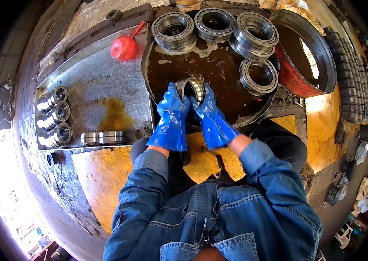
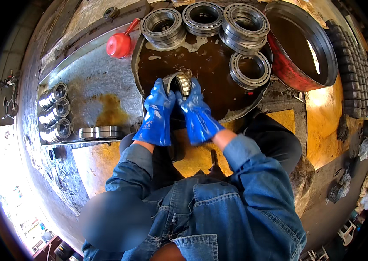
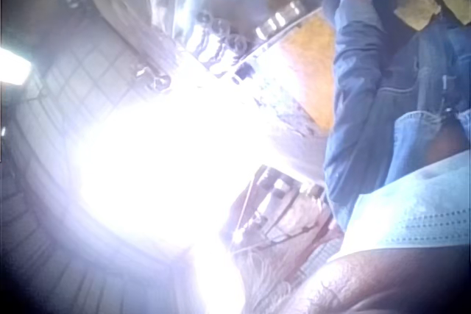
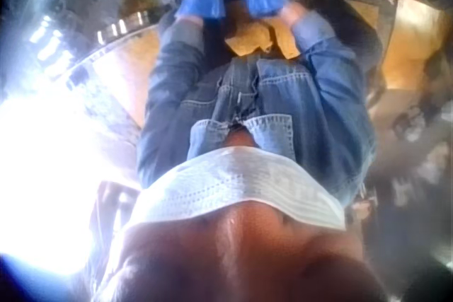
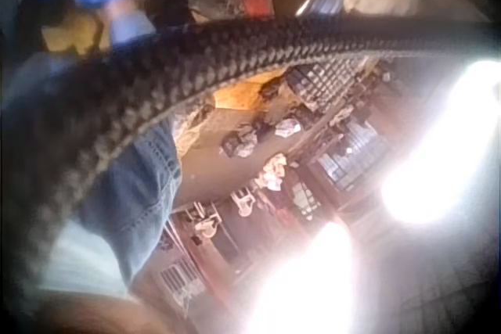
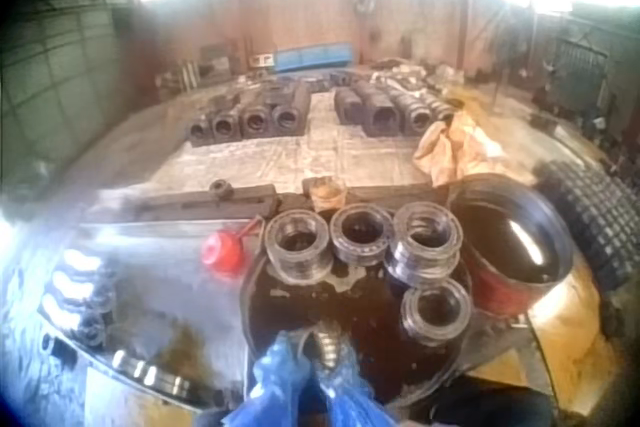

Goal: The person cleans a metal bearing by hand. They pick up the bearing, dip it into a container of dark liquid, and scrub the surface with a blue cloth. The cleaned bearing is then placed on a metal tray to the left.

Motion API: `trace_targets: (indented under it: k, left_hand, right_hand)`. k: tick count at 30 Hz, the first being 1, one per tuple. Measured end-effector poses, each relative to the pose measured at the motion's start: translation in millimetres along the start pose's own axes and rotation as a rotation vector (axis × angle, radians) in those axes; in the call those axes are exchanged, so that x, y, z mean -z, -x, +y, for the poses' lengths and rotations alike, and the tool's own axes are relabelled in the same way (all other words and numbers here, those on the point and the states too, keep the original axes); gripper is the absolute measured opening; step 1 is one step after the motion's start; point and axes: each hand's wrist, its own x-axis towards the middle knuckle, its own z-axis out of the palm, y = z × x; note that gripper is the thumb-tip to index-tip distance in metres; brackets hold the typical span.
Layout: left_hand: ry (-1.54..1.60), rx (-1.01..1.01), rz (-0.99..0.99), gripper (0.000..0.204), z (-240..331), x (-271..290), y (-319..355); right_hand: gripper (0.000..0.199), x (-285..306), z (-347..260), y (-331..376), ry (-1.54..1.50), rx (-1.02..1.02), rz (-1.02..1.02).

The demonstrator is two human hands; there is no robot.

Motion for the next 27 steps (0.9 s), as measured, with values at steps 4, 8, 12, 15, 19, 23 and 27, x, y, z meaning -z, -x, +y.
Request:
trace_targets:
  k: [4, 8, 12, 15, 19, 23, 27]
  left_hand:
    - [0.039, 0.002, -0.001, 0.068, 3, 2, 3]
    - [0.04, 0.021, -0.022, 0.068, 6, 6, -1]
    - [0.058, 0.039, -0.026, 0.067, 8, 9, 2]
    - [0.067, -0.003, -0.019, 0.066, 17, 6, -2]
    - [0.103, 0.032, 0.033, 0.067, 3, 4, 5]
    - [0.106, -0.04, 0.091, 0.066, -6, -4, 1]
    - [0.154, -0.072, 0.053, 0.067, 7, -5, -3]
  right_hand:
    - [0.037, -7, 11, -8, 0.324, -0.271, 0.107]
    - [0.033, 6, 21, -66, 0.185, -0.202, -0.073]
    - [0.031, 11, 22, -76, -0.131, -0.008, -0.289]
    - [0.06, -6, 78, -43, -0.649, 0.146, 0.004]
    - [0.061, -16, 55, -19, 0.016, -0.097, 0.063]
    - [0.055, -10, 36, -50, 0.292, -0.183, 0.042]
    - [0.042, 17, 42, -88, 0.006, -0.064, -0.22]
